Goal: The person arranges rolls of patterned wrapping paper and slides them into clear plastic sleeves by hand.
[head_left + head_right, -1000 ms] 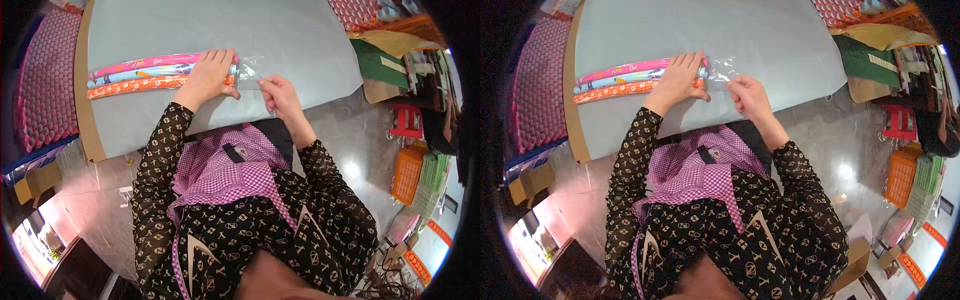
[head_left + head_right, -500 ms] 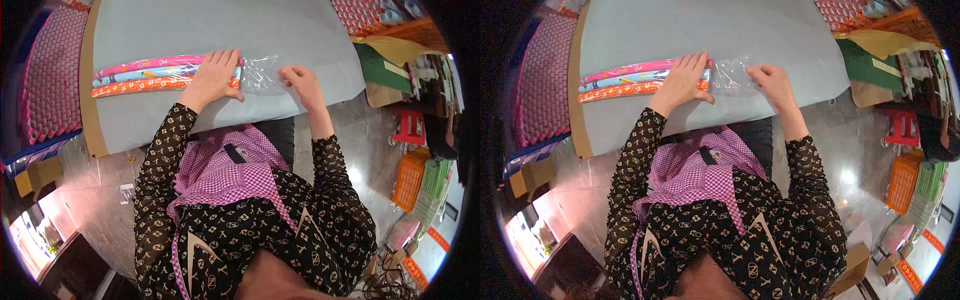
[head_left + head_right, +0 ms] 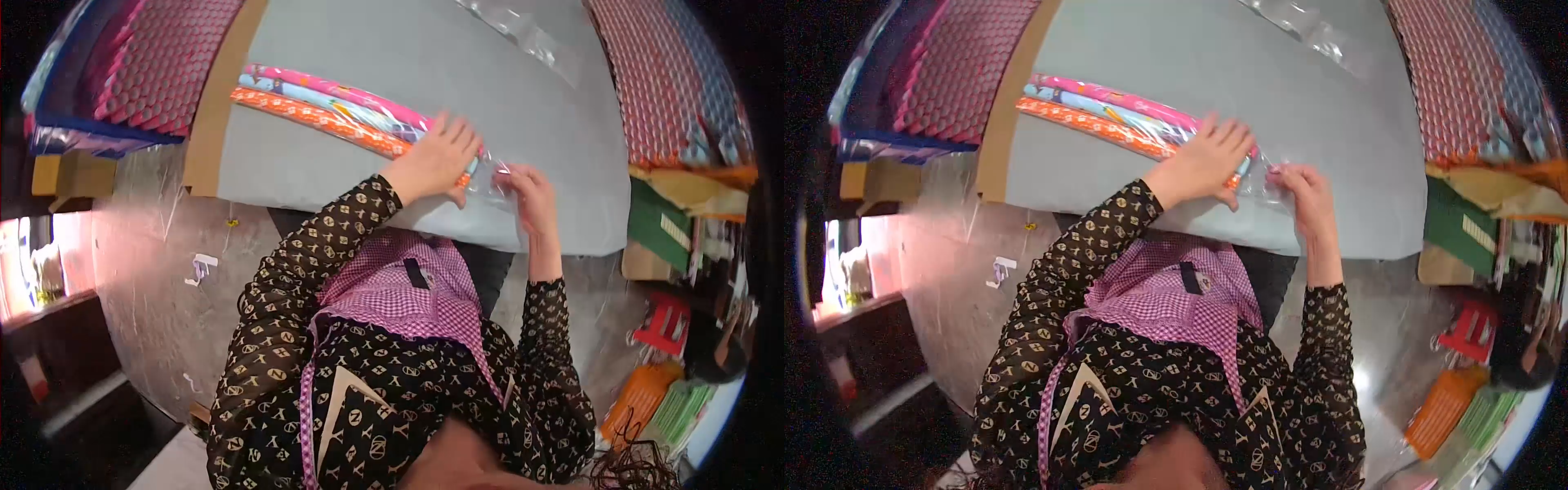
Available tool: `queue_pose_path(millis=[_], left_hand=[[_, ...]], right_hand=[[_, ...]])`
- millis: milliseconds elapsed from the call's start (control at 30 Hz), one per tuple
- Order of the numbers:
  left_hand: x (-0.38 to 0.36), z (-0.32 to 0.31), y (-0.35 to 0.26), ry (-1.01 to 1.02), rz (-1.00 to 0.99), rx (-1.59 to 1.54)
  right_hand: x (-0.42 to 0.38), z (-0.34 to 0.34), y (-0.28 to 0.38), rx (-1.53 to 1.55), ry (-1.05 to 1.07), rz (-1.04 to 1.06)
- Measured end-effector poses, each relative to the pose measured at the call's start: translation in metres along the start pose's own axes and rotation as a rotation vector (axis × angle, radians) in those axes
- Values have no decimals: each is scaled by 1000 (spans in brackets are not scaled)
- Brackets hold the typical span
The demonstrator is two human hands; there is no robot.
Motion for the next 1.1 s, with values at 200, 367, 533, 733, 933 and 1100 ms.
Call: queue_pose_path(millis=[200, 367, 533, 733, 933, 1100], left_hand=[[-1, 2, 2, 57, 47, -34], [-2, 5, 3, -68, 32, -41], [-3, 3, 5, -97, 25, -66], [-3, 3, 6, 70, 61, -175], [-7, 19, 16, -41, 64, -277], [-29, 17, 79, -51, 219, -154]], right_hand=[[4, -1, -8, 38, -12, 10], [-4, -30, 6, -62, -88, -94], [6, -29, 1, -274, 99, -153], [13, -14, -13, -278, 6, -78], [8, -17, -10, -70, -64, -63], [10, -21, -10, -32, -11, -75]])
Point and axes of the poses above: each hand's wrist, its own x-axis towards the middle knuckle, its own z-axis out of the back of the hand, y = z × x, the point moved 5 cm from there along x, towards the middle knuckle, and after that the axes turned 5 degrees about z, right-handed, at the moved point
